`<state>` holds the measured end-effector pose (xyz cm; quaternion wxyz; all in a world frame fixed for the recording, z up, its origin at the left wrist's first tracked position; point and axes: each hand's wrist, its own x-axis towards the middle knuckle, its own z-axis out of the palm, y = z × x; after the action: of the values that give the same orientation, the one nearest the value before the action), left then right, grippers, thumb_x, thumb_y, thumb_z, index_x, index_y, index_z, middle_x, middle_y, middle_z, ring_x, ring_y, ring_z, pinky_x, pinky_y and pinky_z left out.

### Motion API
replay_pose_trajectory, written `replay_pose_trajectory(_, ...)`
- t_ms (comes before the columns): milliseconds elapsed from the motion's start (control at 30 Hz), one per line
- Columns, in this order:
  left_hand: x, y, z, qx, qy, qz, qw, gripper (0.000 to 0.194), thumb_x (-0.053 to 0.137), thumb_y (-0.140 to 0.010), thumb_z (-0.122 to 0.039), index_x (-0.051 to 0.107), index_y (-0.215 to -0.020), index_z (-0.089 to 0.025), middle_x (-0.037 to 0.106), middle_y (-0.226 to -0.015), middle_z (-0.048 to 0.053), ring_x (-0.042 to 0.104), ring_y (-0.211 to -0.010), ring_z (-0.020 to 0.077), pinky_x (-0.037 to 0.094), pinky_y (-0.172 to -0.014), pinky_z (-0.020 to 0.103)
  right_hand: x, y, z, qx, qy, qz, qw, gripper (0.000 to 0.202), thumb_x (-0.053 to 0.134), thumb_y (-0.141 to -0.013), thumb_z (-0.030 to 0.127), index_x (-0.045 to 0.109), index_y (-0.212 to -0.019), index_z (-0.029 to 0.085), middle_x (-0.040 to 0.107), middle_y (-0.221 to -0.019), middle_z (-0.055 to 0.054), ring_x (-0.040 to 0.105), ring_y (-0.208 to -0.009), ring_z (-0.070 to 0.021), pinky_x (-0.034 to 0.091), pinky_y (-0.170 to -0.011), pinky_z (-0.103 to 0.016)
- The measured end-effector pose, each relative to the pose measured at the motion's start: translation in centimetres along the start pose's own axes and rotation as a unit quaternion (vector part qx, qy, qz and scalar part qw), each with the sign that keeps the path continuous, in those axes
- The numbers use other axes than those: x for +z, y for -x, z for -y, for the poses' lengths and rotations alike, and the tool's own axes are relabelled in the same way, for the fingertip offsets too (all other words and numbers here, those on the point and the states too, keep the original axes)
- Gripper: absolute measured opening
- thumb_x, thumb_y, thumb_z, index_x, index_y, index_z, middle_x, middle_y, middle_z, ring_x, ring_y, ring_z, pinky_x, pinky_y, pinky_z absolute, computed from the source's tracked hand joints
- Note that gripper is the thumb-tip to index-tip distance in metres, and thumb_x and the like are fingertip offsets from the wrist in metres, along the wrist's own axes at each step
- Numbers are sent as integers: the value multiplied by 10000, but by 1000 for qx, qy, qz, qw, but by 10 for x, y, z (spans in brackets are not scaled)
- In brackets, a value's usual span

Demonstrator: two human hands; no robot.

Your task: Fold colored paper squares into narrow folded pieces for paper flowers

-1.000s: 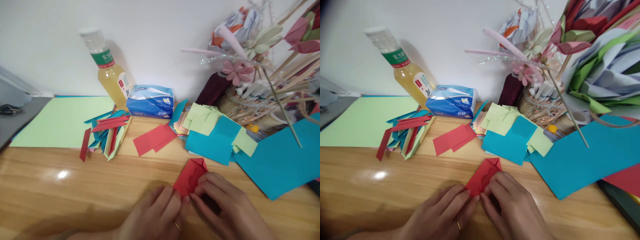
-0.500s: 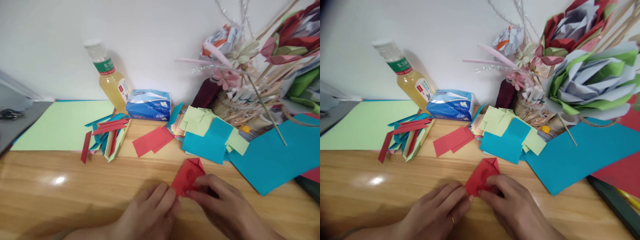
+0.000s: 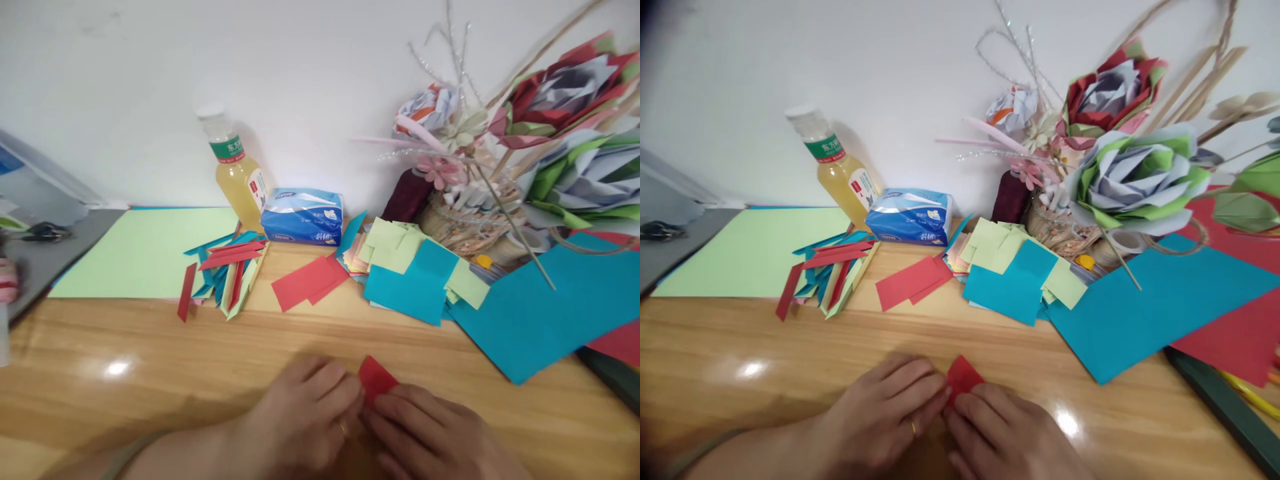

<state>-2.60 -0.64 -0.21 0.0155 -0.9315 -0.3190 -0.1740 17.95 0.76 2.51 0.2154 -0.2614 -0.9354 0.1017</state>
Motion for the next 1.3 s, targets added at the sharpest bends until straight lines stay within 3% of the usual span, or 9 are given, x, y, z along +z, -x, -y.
replay_pose_trajectory(167, -6, 0, 5, 31, 0, 31, 999, 161, 486, -908, -167, 646, -897, -185, 583, -1106, -14, 493, -952, 170, 384, -858, 341, -7, 3, -17, 107, -38, -80, 990, 177, 454, -889, 159, 602, -977, 202, 693, -868, -40, 658, -770, -142, 541, -654, -230)
replay_pose_trajectory(267, -12, -4, 9, 40, -22, 46, 998, 216, 433, -937, -176, 648, -960, -173, 597, -1109, -25, 473, -981, 175, 353, -903, 345, -2, 6, -23, 187, -29, -56, 980, 135, 506, -876, 211, 606, -966, 218, 668, -901, -44, 650, -810, -165, 540, -659, -267)
replay_pose_trajectory(367, -17, -6, 11, 54, -48, 59, 996, 268, 380, -963, -195, 633, -1041, -155, 598, -1148, -21, 459, -1014, 176, 319, -949, 349, 6, 8, -23, 208, -58, -28, 976, 118, 497, -882, 216, 610, -912, 230, 658, -862, -27, 644, -785, -159, 533, -643, -269)
replay_pose_trajectory(533, -14, -6, 9, 65, -51, 60, 995, 260, 396, -957, -199, 627, -1065, -151, 600, -1178, -17, 442, -1081, 164, 256, -1018, 344, 12, 7, -18, 206, -66, -58, 975, 122, 473, -884, 200, 591, -913, 215, 661, -842, -37, 645, -762, -158, 528, -632, -266)
replay_pose_trajectory(667, -13, -7, 11, 65, -50, 50, 995, 268, 390, -959, -204, 603, -1111, -145, 631, -1140, -15, 479, -1049, 154, 289, -993, 327, 14, 8, -17, 193, -57, -58, 978, 147, 445, -889, 173, 583, -923, 211, 658, -832, -36, 640, -746, -158, 523, -620, -271)
replay_pose_trajectory(867, -18, -7, 8, 72, -67, 57, 993, 281, 400, -947, -212, 587, -1146, -149, 606, -1181, 18, 466, -1087, 175, 320, -972, 348, 13, 13, -21, 77, -12, -68, 995, 176, 437, -890, 121, 590, -954, 179, 651, -834, -49, 616, -732, -156, 513, -616, -268)
replay_pose_trajectory(1067, -17, -6, 0, 70, -82, 99, 989, 244, 426, -928, -242, 656, -1008, -217, 557, -1208, -2, 395, -1146, 168, 313, -999, 325, 4, 9, -19, 21, 9, -46, 999, 284, 328, -936, 132, 605, -993, 157, 661, -850, -67, 613, -754, -155, 533, -646, -258)
replay_pose_trajectory(1300, -17, -7, 4, 69, -59, 97, 991, 287, 370, -955, -231, 627, -1081, -209, 514, -1304, -15, 375, -1214, 163, 281, -1036, 347, -3, 11, -15, 25, 39, 1, 999, 365, 273, -913, 83, 603, -1060, 140, 673, -906, -93, 624, -820, -179, 546, -713, -291)
